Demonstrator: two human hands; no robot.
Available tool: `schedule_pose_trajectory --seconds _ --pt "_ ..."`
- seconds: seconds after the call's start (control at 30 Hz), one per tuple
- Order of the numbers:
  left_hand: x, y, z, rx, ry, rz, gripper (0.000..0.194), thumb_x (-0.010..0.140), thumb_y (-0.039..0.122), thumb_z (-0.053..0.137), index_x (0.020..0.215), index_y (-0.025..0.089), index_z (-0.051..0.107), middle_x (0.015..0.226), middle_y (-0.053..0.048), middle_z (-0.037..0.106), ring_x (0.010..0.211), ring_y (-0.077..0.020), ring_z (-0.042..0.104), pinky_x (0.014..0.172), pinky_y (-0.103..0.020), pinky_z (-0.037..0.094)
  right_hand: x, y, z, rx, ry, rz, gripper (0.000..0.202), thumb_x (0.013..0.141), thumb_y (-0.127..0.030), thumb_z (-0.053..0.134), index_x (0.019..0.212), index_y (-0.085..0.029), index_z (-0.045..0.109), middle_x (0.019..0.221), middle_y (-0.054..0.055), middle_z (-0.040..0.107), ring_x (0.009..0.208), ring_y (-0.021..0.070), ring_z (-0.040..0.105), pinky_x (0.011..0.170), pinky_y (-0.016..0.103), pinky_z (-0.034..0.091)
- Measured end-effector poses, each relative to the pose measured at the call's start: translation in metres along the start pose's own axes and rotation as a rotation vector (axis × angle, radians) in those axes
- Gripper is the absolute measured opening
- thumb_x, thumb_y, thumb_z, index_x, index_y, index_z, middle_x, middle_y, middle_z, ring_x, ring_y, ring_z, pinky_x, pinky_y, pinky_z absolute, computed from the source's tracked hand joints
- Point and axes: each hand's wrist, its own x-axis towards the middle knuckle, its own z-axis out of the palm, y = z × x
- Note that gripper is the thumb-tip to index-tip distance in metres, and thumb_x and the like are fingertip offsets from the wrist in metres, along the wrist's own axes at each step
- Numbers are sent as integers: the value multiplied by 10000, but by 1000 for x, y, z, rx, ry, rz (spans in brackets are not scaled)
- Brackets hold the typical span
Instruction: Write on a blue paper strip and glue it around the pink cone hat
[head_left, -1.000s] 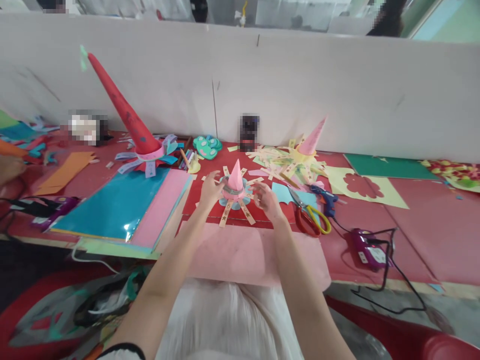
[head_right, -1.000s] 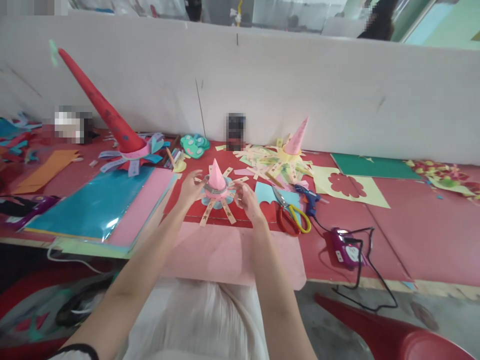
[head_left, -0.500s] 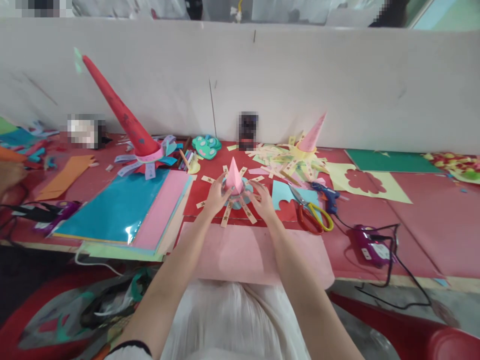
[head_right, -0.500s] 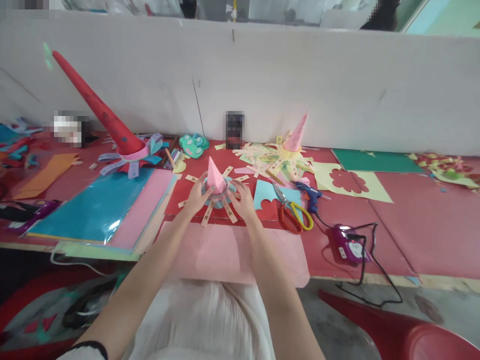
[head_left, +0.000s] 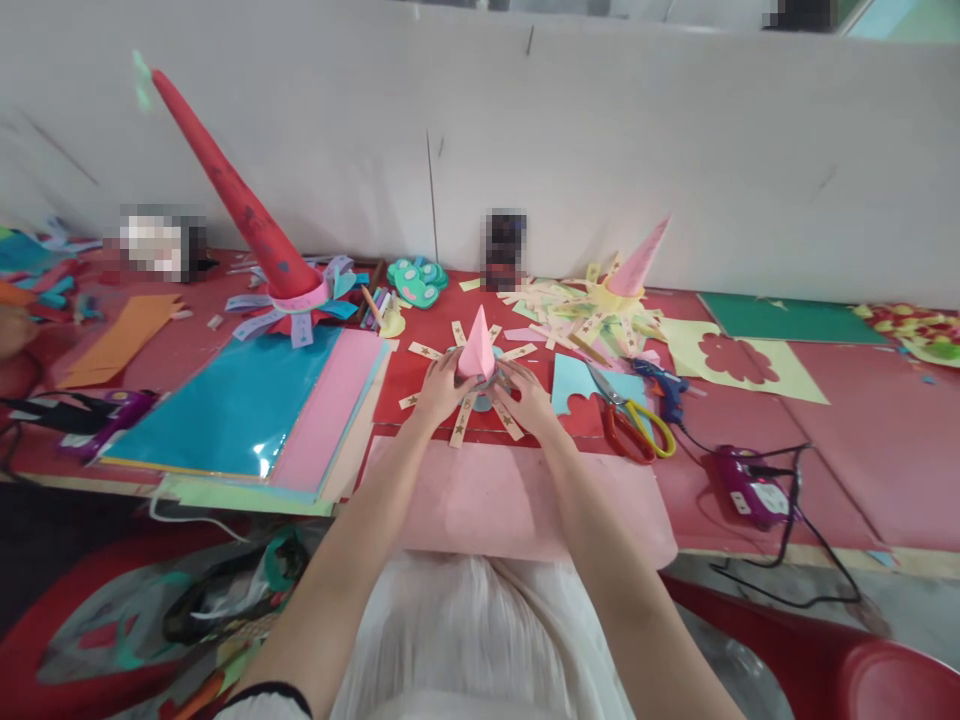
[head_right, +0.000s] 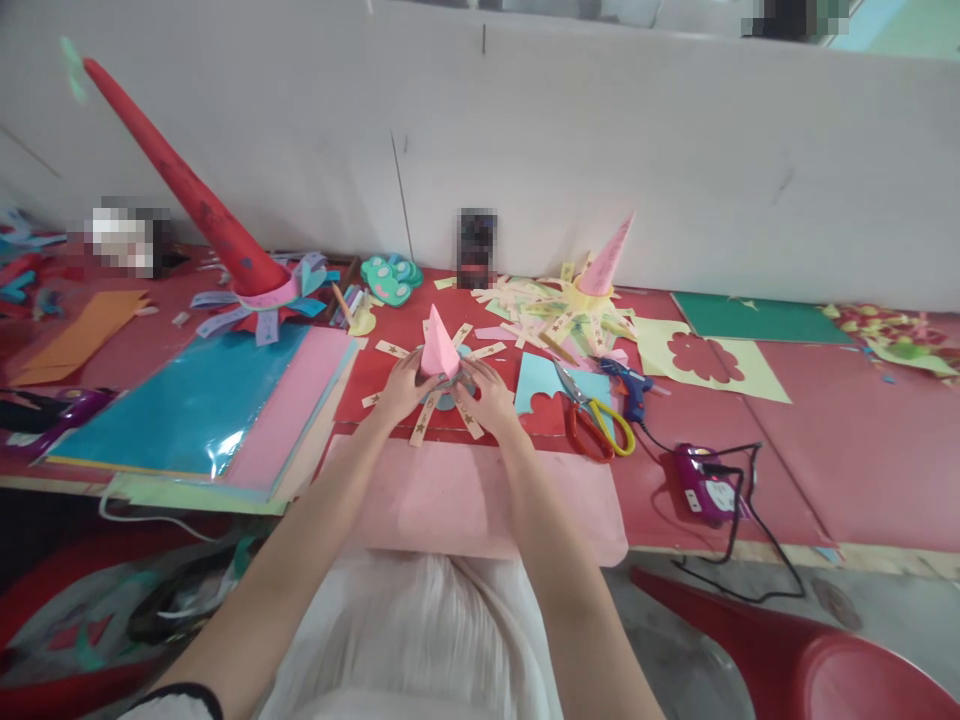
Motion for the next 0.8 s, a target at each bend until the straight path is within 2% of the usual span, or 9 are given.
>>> schedule_pose_trajectory --seconds 0.2,0.3,0.37,0.47,0.57,0.63,0.73,0.8 --pt "0 1 1 -52 18 -20 500 793 431 570 1229 199 497 1279 -143 537 1208 -286 469 1035 -463 307 -1 -1 -1 -19 -19 37 432 801 -299 502 1222 -217 555 1273 88 558 1212 251 472 1025 461 382" --pt "1 0 1 -105 59 -28 473 821 448 526 1222 199 506 1286 -135 532 1206 -269 474 1019 -437 348 -2 -1 -1 6 -9 44 447 799 -258 493 1243 -216 532 1270 91 554 1200 244 480 1017 442 391" --pt "1 0 -3 -148 114 -37 450 876 457 420 1227 187 501 1288 -137 525 1198 -245 484 991 -406 390 -1 -2 -2 47 35 51 451 806 -228 470 1255 -225 513 1253 89 561 1173 232 499 985 428 421" --pt "0 5 -15 -209 221 -54 462 936 441 237 1254 203 474 1265 -121 544 1138 -204 537 948 -384 437 0 -3 -13 58 180 33 372 829 -220 430 1177 -226 561 1171 83 610 1110 218 538 945 421 444" --pt "3 16 -35 -256 290 -44 452 934 454 246 1220 222 509 1185 -96 604 1063 -187 584 916 -366 463 -1 -1 -41 -10 337 21 292 829 -207 416 1024 -215 633 1081 70 652 1037 203 573 943 402 433" --pt "9 25 -48 -282 303 -15 413 919 459 320 1168 226 553 1178 -82 617 1087 -188 574 941 -357 449 -6 7 -67 -76 431 75 277 809 -211 432 984 -192 645 1026 81 667 983 209 587 896 389 451" --pt "23 40 -61 -321 271 52 347 890 437 427 1122 235 590 1183 -56 628 1129 -176 554 979 -329 421 -19 27 -107 -182 537 270 262 749 -205 454 905 -165 661 906 87 671 805 199 600 769 354 482" --pt "32 50 -63 -346 238 87 328 880 412 462 1125 237 591 1189 -46 629 1127 -166 559 971 -310 429 -31 44 -130 -289 598 419 254 716 -201 466 877 -162 658 838 75 658 714 185 572 777 361 463"
